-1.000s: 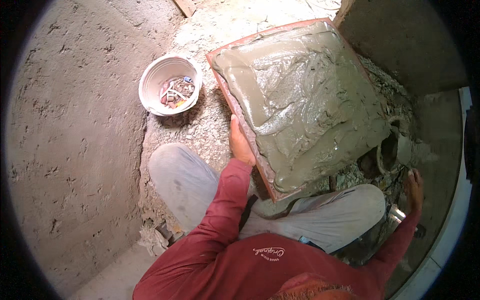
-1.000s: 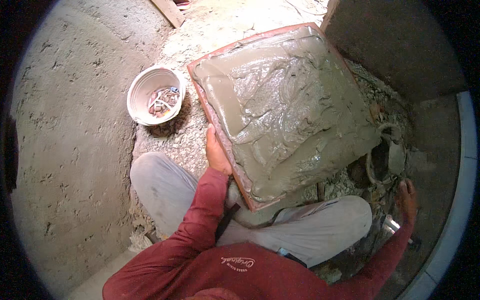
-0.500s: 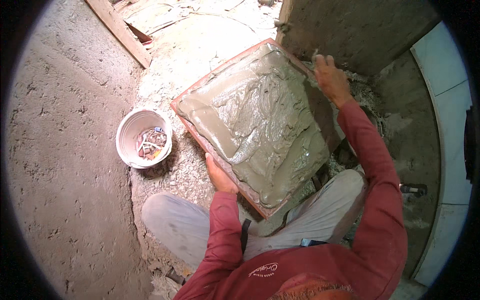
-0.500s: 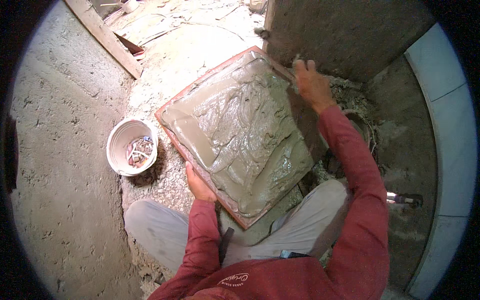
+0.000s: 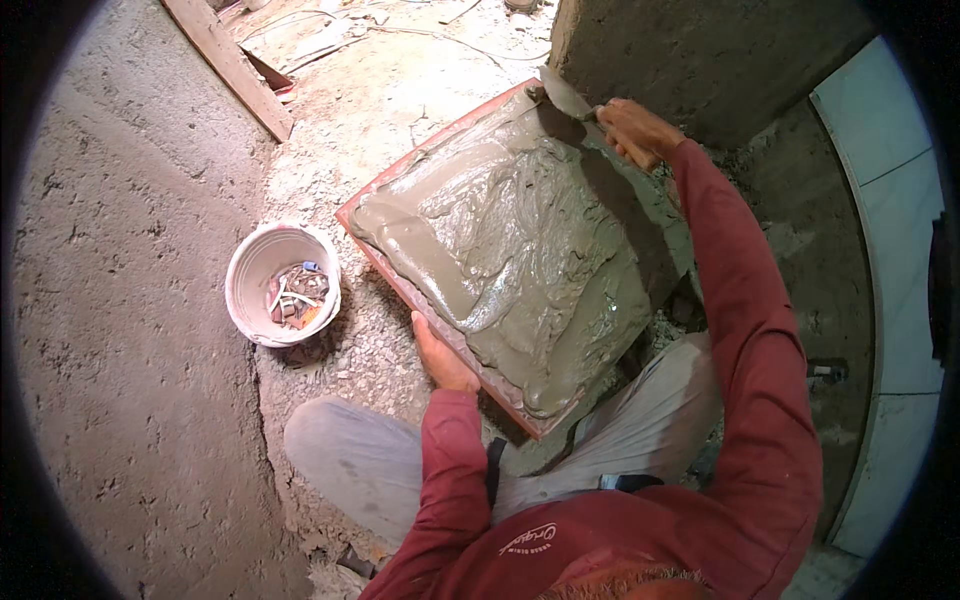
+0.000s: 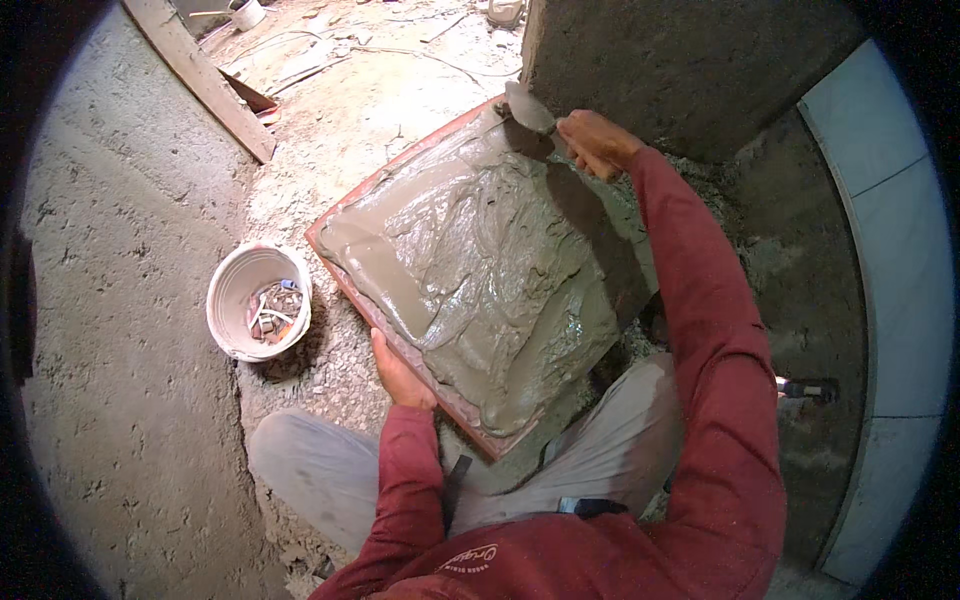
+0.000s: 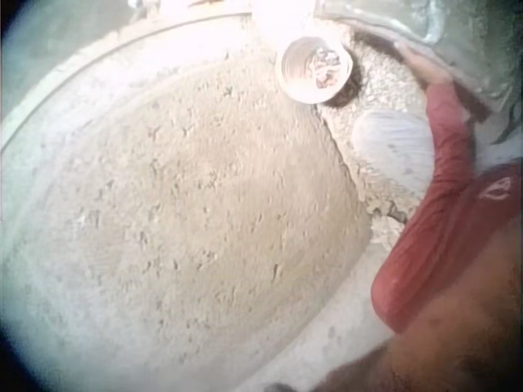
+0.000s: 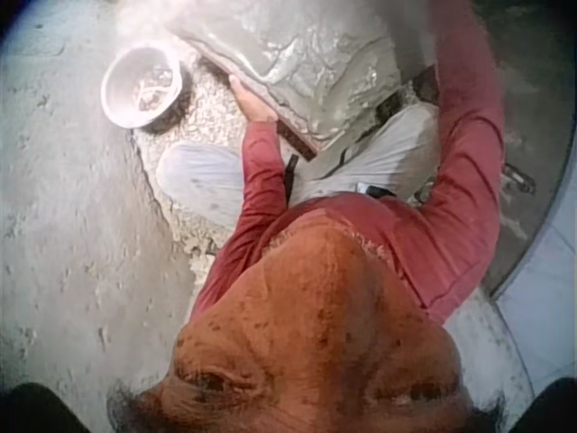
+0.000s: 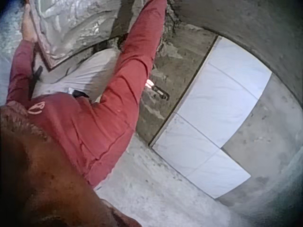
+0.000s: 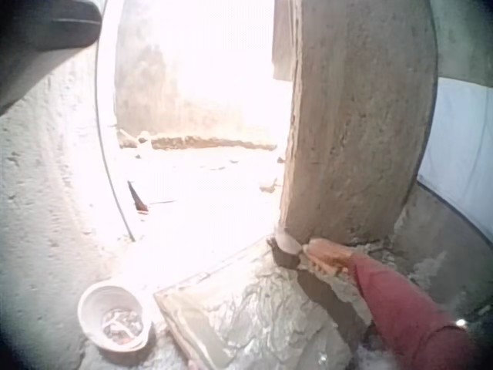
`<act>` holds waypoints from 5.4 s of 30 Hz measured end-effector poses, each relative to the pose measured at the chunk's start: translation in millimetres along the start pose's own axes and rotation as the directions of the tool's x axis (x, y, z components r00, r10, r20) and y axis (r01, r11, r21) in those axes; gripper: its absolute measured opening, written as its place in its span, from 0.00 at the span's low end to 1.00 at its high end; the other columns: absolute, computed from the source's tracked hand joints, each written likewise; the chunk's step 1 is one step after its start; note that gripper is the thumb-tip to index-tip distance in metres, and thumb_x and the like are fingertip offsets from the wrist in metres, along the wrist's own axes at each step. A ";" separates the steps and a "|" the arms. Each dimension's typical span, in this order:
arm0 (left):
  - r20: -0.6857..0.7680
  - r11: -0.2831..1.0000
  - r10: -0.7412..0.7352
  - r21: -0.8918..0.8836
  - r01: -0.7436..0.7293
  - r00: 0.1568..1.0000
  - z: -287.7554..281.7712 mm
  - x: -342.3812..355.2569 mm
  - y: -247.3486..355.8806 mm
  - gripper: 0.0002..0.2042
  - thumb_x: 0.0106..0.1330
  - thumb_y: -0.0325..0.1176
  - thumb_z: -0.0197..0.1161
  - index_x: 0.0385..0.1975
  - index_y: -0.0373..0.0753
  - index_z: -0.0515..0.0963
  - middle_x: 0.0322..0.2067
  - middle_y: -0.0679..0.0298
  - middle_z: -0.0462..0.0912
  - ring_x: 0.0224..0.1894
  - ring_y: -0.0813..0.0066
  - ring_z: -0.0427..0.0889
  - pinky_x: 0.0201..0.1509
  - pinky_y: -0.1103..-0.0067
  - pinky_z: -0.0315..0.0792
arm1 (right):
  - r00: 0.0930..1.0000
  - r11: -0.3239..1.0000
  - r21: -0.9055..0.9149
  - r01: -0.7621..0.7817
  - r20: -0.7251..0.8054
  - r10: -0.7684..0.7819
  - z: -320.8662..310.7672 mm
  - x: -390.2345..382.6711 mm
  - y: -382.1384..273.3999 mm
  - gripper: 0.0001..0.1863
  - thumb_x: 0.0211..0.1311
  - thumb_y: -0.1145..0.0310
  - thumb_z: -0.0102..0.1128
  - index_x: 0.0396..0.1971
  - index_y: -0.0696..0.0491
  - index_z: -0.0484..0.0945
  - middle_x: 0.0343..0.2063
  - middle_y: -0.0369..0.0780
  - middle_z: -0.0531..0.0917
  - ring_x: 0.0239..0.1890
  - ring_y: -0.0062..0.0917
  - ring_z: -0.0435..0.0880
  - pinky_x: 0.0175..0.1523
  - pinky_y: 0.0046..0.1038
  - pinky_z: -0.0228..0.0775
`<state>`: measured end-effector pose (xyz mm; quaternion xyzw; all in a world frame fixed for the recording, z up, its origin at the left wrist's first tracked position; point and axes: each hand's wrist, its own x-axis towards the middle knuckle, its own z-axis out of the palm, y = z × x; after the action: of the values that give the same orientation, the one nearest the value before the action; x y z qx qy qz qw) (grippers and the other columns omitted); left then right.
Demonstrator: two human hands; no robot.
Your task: The person applies mortar to the back of a large ceramic tile using a trowel, spreads the mortar evenly across the surface, and then lifts and presses the tile onto the ceiling, tapping it into place with a rubber mallet.
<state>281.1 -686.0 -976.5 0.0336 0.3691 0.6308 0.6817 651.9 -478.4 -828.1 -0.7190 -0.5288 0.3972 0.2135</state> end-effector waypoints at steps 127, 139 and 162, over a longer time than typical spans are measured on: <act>0.108 0.931 0.325 0.139 -0.337 0.940 -100.9 201.1 77.0 0.35 0.66 0.60 0.50 0.63 0.36 0.69 0.63 0.52 0.71 0.66 0.60 0.69 0.73 0.60 0.59 | 0.728 0.359 0.913 -0.195 -0.110 0.676 100.3 -213.8 187.4 0.22 0.72 0.42 0.48 0.31 0.46 0.69 0.24 0.30 0.65 0.18 0.19 0.59 0.20 0.25 0.51; 0.140 0.912 0.307 0.242 -0.333 0.942 -68.9 147.3 115.4 0.37 0.67 0.63 0.48 0.64 0.35 0.68 0.64 0.50 0.69 0.66 0.59 0.68 0.73 0.59 0.58 | 0.929 0.152 0.984 0.098 -0.145 0.342 131.6 -192.8 208.4 0.43 0.69 0.31 0.41 0.69 0.52 0.62 0.66 0.43 0.68 0.67 0.36 0.66 0.71 0.42 0.57; 0.248 0.836 0.232 0.444 -0.323 0.941 150.0 13.9 200.5 0.41 0.67 0.67 0.44 0.66 0.34 0.65 0.65 0.48 0.67 0.68 0.57 0.66 0.74 0.58 0.56 | 0.933 -0.079 0.945 0.316 -0.295 0.206 -20.6 -328.8 45.7 0.40 0.72 0.36 0.42 0.71 0.53 0.61 0.64 0.39 0.71 0.63 0.29 0.71 0.67 0.32 0.65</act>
<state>194.5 -570.3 -771.5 0.3123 0.4399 0.6066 0.5839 654.2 -797.9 -735.6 -0.3625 -0.0473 0.5111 0.7779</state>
